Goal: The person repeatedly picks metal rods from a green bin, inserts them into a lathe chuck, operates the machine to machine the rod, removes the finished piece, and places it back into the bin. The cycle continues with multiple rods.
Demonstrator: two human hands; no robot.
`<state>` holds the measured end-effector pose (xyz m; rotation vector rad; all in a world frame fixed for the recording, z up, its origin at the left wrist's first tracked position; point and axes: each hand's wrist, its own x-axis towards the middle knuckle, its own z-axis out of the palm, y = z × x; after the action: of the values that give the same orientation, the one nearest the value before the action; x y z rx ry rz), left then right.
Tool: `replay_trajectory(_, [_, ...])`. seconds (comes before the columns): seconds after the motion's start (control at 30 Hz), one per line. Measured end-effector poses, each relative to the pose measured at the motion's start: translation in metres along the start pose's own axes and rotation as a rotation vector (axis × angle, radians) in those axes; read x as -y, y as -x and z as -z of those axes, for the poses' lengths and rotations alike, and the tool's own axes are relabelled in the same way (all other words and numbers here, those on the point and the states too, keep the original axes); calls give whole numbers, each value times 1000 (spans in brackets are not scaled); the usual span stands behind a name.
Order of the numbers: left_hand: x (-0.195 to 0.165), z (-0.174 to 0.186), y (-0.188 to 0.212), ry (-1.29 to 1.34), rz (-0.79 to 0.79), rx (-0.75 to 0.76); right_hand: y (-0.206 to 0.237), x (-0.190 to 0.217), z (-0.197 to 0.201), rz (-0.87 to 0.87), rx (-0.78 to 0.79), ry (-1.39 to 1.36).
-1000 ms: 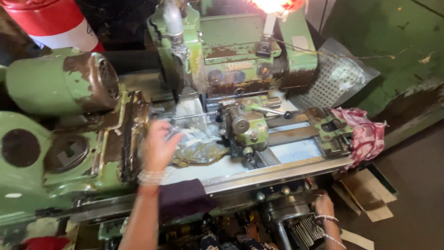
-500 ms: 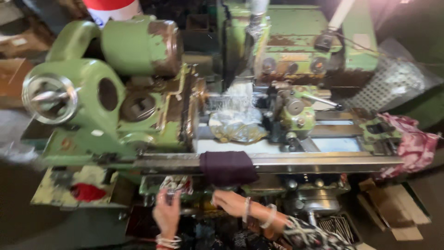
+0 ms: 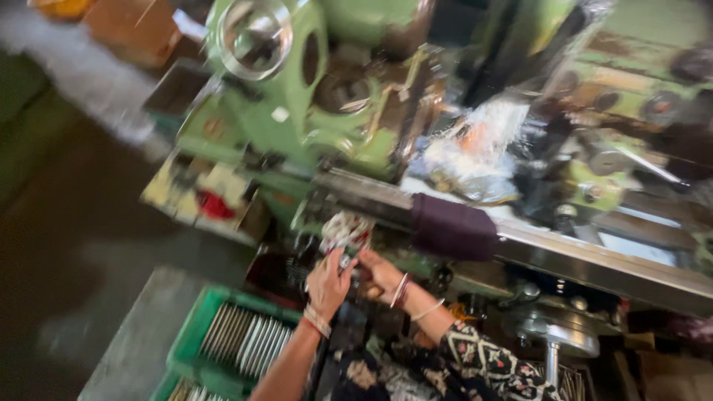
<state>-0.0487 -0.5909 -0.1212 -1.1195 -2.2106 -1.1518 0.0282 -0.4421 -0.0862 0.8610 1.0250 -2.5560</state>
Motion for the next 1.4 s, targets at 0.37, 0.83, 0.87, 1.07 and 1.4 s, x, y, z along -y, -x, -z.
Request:
replay_trajectory(0.37, [12, -4, 19, 230, 932, 230, -53, -49, -4, 1005, -179, 853])
replay_trajectory(0.83, [113, 75, 212, -335, 765, 172, -36, -62, 108, 487, -383, 113])
replay_trajectory(0.87, [117, 76, 233, -326, 799, 223, -31, -61, 117, 490, -362, 104])
replay_trajectory(1.07, [130, 74, 279, -314, 788, 278, -20, -71, 138, 421, -382, 22])
replay_trajectory(1.4, [204, 243, 292, -804, 824, -115, -34, -61, 135, 438, -269, -1])
